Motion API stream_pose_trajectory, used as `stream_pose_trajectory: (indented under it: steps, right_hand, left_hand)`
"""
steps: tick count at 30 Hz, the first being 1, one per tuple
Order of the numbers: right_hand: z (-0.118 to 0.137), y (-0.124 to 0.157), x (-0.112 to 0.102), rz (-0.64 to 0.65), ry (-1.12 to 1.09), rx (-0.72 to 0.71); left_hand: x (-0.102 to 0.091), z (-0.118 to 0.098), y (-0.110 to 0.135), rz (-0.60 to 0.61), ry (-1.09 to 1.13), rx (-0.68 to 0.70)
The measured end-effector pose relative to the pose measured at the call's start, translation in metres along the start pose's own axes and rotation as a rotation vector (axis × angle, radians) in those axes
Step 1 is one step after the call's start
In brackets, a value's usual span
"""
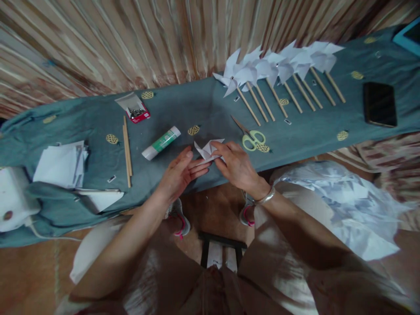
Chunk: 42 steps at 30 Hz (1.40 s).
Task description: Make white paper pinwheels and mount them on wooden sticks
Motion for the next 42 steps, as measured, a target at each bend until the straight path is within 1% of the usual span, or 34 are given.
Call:
stream_pose_trajectory:
  steps: [6, 11, 20, 25, 30, 38, 42]
  right_hand:
    - [-0.001, 0.0, -0.001, -0.035, -0.014, 0.013]
    - [0.007, 0.003, -0.002, -0.052, 0.011, -0.047]
    - [0.03, 0.017, -0.015, -0.131, 0.015, -0.155]
    - [0.038, 0.021, -0.02, -0.176, -0.003, -0.209]
    - [0.041, 0.022, -0.022, -0.187, -0.055, -0.217]
    - [0.043, 0.021, -0.026, -0.19, -0.128, -0.198]
    - [0.042, 0.02, -0.024, -0.188, -0.149, -0.186]
  left_hand:
    - [0.008, 0.004, -0.005, 0.021, 0.006, 0.021]
    - [0.012, 0.005, -0.009, 0.013, 0.037, 0.062]
    - [0.013, -0.012, -0.008, -0.007, -0.079, 0.152]
    - [0.011, -0.014, -0.011, -0.045, -0.075, 0.22]
    - [0.009, -0.012, -0.015, -0.014, -0.054, 0.281]
    - [0.005, -0.012, -0.015, -0.022, -0.078, 0.335]
    - [0.004, -0.013, -0.016, -0.023, -0.095, 0.357]
Point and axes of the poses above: each hand's wrist, its own y-axis away from the middle knuckle, its own x-axis out of the palm, z = x × y, the point moved 7 cm from there along -y, towards the middle knuckle, and after that the axes turned 15 degrees about x, right-handed, at the moved point
